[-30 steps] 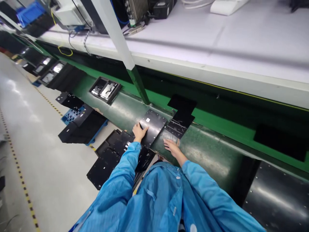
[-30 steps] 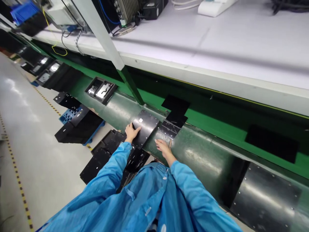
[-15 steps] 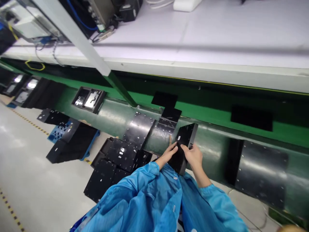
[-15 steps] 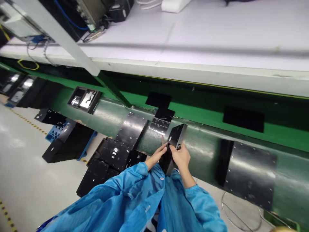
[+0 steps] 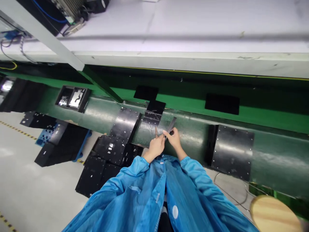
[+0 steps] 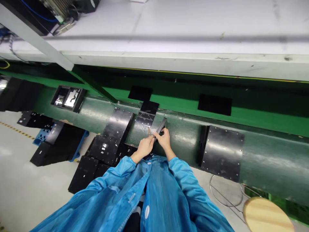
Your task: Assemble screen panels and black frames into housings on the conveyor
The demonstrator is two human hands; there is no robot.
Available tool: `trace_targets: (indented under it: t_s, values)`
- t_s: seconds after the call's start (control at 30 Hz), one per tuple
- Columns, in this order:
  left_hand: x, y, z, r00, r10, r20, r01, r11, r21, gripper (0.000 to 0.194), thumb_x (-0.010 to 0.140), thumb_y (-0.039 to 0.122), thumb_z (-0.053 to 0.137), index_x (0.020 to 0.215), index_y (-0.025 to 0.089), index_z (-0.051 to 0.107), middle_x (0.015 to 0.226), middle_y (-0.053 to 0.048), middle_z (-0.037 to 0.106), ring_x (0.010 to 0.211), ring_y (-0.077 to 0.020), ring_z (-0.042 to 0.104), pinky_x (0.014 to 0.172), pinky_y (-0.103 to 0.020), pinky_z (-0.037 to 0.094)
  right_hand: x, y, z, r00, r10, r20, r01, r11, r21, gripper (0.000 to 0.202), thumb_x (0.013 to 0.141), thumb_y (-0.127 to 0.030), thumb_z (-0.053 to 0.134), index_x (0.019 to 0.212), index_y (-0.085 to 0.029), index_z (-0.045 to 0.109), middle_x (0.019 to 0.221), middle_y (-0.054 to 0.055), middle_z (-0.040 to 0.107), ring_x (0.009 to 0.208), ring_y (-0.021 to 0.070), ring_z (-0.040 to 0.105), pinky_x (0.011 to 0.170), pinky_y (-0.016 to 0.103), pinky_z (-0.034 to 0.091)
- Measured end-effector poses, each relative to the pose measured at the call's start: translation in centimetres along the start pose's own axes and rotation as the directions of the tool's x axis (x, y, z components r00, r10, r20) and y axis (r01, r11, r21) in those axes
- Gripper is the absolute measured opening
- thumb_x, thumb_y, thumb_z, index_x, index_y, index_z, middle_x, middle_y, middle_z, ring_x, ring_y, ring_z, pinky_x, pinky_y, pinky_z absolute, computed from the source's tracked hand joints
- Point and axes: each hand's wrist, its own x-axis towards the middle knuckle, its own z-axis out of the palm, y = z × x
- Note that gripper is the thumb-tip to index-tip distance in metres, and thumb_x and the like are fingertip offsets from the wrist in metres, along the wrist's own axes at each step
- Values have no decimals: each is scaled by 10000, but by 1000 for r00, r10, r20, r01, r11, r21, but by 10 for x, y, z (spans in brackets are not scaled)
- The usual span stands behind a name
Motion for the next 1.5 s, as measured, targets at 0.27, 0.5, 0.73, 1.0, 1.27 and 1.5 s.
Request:
trace_targets:
  t_s: [0.27,0.5,0.73,1.0,1.27,1.5]
  values:
    - [35,4,-11,964,-169,-205,209,959,190,443,1119,310,369,1309,151,736,1147,-230,796,1134,-359,768,1005,-427,530,3,-6,41,998,42,48,-56,933,356,412,720,-552,782,914,-252,576,878,-19,625,851,192,541,833,322,477]
    - [58,-77,-71,845,-242,-477,305,951,58,435,1144,316,326,1229,186,733,1134,-169,799,1110,-300,753,947,-349,503,32,-3,-16,998,-51,37,28,884,466,255,731,-492,553,829,-258,580,894,56,654,1012,302,671,1002,474,526]
    - [89,-215,-177,770,-310,-558,353,935,-32,407,1103,283,357,1014,178,740,1068,-119,788,1029,-240,713,899,-289,502,68,43,-106,967,256,3,-239,897,371,485,786,-538,507,1056,-204,733,974,116,761,972,339,770,971,524,593]
    - [125,-252,-203,707,-396,-586,567,812,136,385,1066,283,404,1090,165,769,1231,-210,722,1194,-358,636,971,-434,483,99,84,-120,837,351,-419,-502,797,-336,325,753,-461,723,913,-179,746,938,162,766,1077,421,728,974,553,564]
    - [313,-160,-245,898,90,-431,18,971,239,534,1043,403,612,1505,142,551,1554,-200,518,1462,-307,470,1249,-392,352,96,90,-100,865,258,-430,-492,606,-626,606,802,-336,660,1381,-169,727,1214,216,739,1380,427,599,1124,565,502]
    - [432,-139,-234,854,-377,-359,416,909,35,1312,641,638,995,1598,79,293,1600,-368,378,1526,-487,370,1227,-620,344,68,89,-84,814,330,-479,-578,544,-608,731,875,-324,639,1590,-184,577,1281,204,693,1290,382,658,1079,494,525]
